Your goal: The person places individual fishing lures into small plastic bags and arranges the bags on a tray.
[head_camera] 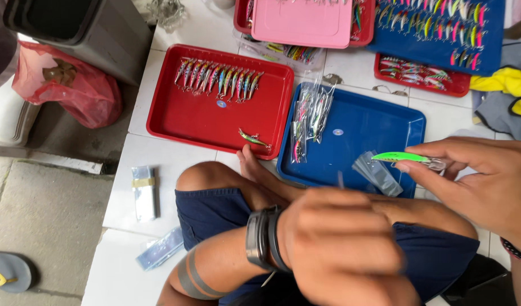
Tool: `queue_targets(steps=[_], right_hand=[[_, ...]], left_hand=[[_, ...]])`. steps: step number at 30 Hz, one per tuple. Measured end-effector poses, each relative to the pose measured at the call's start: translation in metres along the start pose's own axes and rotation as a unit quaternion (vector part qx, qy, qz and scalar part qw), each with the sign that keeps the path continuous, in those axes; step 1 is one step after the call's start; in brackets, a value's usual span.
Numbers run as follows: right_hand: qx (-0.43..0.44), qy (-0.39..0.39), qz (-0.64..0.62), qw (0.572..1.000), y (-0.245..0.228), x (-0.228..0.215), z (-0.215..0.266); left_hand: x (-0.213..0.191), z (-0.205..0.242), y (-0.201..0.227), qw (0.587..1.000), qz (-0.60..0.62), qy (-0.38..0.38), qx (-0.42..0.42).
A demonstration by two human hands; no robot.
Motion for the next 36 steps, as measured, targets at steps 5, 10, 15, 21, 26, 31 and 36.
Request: queue_targets(steps=[5, 10, 15, 21, 26, 31, 36], right_hand=[[-0.014, -0.017, -0.024, 0.999, -0.001, -0.009, 0.009], [0.022, 0.011, -0.039, 0.999, 0.038, -0.006, 0.029], [0.126, 0.028, 0.007, 0.992, 0.083, -0.008, 0.055], [0.354, -0.039, -0.153, 0.922, 0.236, 0.045, 0.111], [0.159, 0.082, -0.183, 0.967, 0.089, 0.001, 0.043], [0.058, 0.109, -0.233, 0.965, 0.019, 0.0, 0.011], [0.006, 0.109, -0.286, 0.952, 0.009, 0.016, -0.007]], left_hand=[[0.015, 0.023, 0.012, 0.996, 0.084, -0.031, -0.006], [0.011, 0.014, 0.019, 0.99, 0.106, -0.071, -0.068], [0.001, 0.004, 0.012, 0.984, 0.114, -0.116, -0.077], [0.008, 0.075, -0.09, 0.97, -0.189, -0.028, -0.148], [0.005, 0.13, -0.134, 0.944, -0.252, 0.002, -0.215], [0.007, 0.155, -0.15, 0.933, -0.274, -0.002, -0.234], [0.003, 0.155, -0.153, 0.928, -0.278, 0.016, -0.246]])
Point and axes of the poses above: each hand's wrist, its own z-axis away from the middle knuckle, its own x-axis out of the palm, y = z × x, the point moved 6 cm from there along -z, towards the middle knuckle, and after that the axes turned 7 degrees about y, right-handed, at the moved point
